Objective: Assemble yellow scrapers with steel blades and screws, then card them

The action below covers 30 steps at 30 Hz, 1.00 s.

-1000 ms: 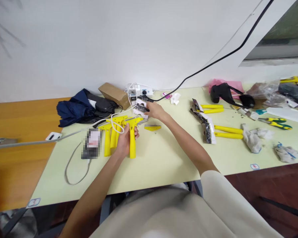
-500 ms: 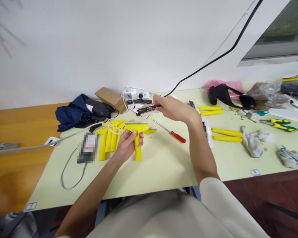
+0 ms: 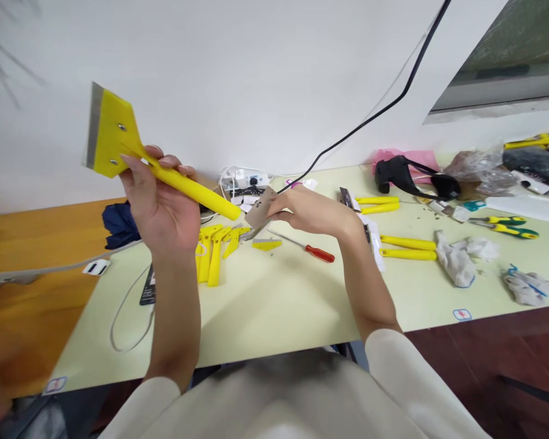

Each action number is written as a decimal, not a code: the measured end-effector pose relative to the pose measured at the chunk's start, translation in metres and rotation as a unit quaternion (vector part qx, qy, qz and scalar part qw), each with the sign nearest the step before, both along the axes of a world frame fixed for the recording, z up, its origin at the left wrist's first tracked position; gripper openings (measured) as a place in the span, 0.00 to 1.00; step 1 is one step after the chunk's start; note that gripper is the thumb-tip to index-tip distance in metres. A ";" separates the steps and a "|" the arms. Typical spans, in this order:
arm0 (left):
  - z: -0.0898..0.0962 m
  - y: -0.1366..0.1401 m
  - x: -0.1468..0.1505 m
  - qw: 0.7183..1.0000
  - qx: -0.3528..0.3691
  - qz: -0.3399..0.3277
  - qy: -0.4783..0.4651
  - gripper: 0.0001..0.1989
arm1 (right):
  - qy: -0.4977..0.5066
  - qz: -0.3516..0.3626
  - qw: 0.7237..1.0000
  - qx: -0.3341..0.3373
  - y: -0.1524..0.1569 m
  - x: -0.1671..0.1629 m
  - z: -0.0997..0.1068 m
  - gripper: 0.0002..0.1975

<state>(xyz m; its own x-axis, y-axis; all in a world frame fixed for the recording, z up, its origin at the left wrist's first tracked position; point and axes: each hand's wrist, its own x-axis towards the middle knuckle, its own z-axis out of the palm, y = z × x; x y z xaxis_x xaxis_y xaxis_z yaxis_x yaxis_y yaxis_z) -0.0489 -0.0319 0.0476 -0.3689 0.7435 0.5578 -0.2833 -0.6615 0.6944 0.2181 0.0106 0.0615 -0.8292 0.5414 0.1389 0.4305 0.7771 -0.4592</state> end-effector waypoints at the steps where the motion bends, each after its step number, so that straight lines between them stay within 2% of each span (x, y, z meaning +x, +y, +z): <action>1: -0.004 0.000 -0.001 1.000 -0.003 0.002 0.015 0.08 | 0.009 0.012 1.000 0.005 -0.001 -0.003 -0.001 0.19; 6: -0.015 0.010 0.000 0.998 -0.018 -0.040 -0.036 0.13 | 0.087 0.003 0.995 0.048 -0.002 -0.013 -0.006 0.15; 13: -0.021 0.023 -0.001 0.995 -0.042 -0.067 -0.062 0.17 | 0.209 0.023 0.977 0.042 0.003 -0.026 -0.017 0.15; 19: -0.017 0.015 0.000 0.996 -0.062 -0.042 -0.054 0.15 | 0.209 0.006 0.978 -0.013 0.003 -0.037 -0.016 0.14; 23: -0.018 0.015 0.002 0.995 -0.061 -0.040 -0.061 0.17 | 0.237 -0.005 0.970 -0.046 0.000 -0.043 -0.016 0.13; 27: -0.021 0.017 0.007 0.996 -0.078 -0.019 -0.043 0.21 | 0.317 -0.032 0.943 -0.093 -0.002 -0.050 -0.020 0.12; 30: -0.023 0.018 0.009 0.995 -0.097 -0.009 -0.015 0.23 | 0.365 -0.086 0.922 -0.094 -0.003 -0.058 -0.026 0.13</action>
<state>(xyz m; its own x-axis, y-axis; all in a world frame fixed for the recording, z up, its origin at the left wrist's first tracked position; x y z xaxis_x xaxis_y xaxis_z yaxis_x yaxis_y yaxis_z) -0.0395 -0.0137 0.0249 -0.3698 0.8427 0.3913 -0.3167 -0.5103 0.7995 0.1603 0.0075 0.0359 -0.4512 0.7274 0.5170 0.0625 0.6036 -0.7948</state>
